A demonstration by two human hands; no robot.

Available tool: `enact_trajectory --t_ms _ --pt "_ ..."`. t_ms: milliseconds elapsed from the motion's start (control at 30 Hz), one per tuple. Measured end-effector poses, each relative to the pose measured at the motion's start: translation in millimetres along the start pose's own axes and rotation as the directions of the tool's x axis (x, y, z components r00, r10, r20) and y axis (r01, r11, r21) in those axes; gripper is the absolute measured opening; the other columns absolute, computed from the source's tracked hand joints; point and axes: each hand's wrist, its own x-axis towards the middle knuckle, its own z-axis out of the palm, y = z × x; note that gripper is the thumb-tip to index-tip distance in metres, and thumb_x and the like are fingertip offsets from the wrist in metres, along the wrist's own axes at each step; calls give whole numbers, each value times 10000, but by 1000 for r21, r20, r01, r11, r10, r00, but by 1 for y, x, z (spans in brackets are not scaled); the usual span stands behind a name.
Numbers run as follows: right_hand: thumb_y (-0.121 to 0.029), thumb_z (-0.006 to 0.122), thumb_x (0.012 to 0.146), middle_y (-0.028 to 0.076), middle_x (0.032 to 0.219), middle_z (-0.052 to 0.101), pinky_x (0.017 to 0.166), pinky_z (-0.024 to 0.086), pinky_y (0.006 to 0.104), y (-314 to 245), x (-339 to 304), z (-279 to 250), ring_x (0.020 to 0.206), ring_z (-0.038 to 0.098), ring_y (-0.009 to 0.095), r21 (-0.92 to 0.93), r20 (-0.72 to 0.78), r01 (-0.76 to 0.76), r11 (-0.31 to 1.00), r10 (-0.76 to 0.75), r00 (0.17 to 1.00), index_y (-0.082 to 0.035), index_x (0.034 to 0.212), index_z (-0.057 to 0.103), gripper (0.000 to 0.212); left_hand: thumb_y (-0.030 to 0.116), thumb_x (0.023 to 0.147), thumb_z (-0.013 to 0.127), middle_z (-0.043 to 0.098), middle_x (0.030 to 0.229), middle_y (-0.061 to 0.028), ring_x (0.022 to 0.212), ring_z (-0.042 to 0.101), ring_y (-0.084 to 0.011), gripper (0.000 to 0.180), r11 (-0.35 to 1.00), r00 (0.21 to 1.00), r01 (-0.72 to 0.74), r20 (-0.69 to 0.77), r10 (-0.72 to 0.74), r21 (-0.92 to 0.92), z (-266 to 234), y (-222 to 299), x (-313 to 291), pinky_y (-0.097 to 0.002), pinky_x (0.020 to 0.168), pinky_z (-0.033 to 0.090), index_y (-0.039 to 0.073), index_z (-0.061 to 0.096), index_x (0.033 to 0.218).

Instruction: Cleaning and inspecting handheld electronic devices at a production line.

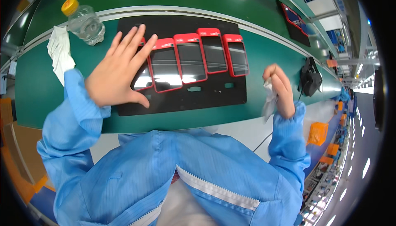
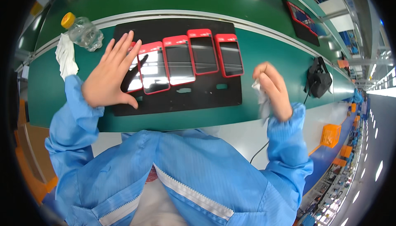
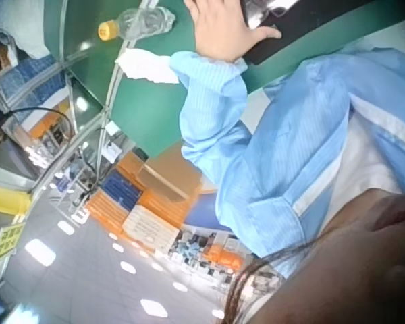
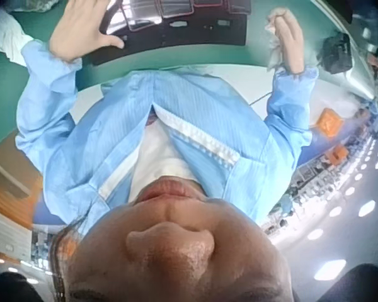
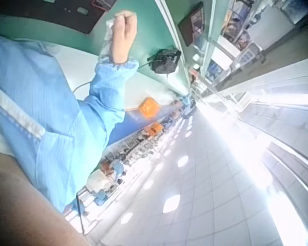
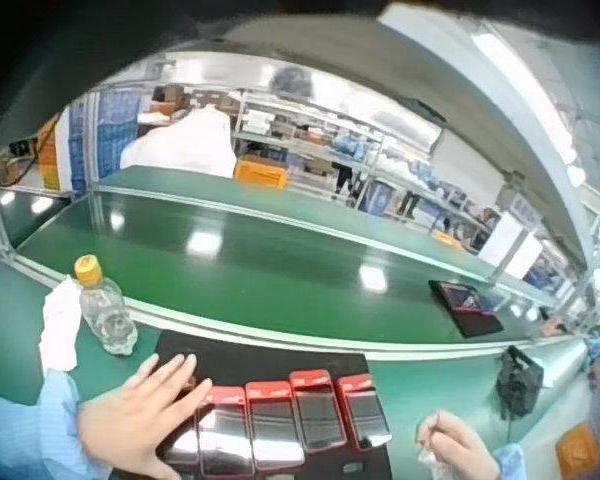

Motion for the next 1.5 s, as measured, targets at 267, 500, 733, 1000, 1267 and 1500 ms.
enact_trajectory --t_ms 267,500,733,1000,1267,1500 --pt "-481 864 601 201 1543 358 807 550 437 7 54 -25 990 642 410 -830 462 485 276 -146 875 -22 1557 200 1251 343 567 919 333 1483 -253 1355 367 -449 1152 992 973 120 204 -108 -44 -36 1 14 -507 1139 349 144 342 1544" --pt "-427 925 598 317 1566 238 836 563 430 -9 100 13 896 672 421 -783 619 609 125 65 783 -115 1591 94 1333 248 541 962 211 1571 -210 1441 274 -438 877 941 974 7 -211 -83 -338 12 -24 -9 -513 1163 290 124 484 1266" --pt "-305 901 603 251 1480 337 898 552 447 -7 100 -3 1037 632 443 -700 552 544 464 -132 823 -237 1586 194 1212 285 608 912 150 1590 -221 1481 212 -440 950 893 958 158 -154 -243 -422 26 -33 -66 -502 1199 268 147 367 1374" --pt "-197 906 629 199 1581 311 1136 390 415 47 85 -1 1396 418 400 -355 340 483 801 -370 864 -162 1507 346 1042 335 525 958 159 1601 -233 1497 157 -452 1370 966 971 239 3 -240 -103 12 -25 -62 -541 1222 176 77 125 1582" --pt "-322 889 690 161 1591 331 1041 479 388 68 67 -9 1287 530 384 -589 305 399 702 -264 915 -152 1573 250 1103 472 529 922 180 1598 -287 1481 202 -474 1336 993 998 7 -69 -15 -114 6 24 10 -558 1206 187 95 196 1585" --pt "-278 817 789 127 1275 644 863 552 391 36 47 -11 1066 660 353 -667 191 413 620 -393 899 -138 1420 514 714 607 605 869 251 1549 -320 1424 316 -480 1328 989 986 74 138 -92 128 16 36 49 -589 1198 192 142 123 1600"
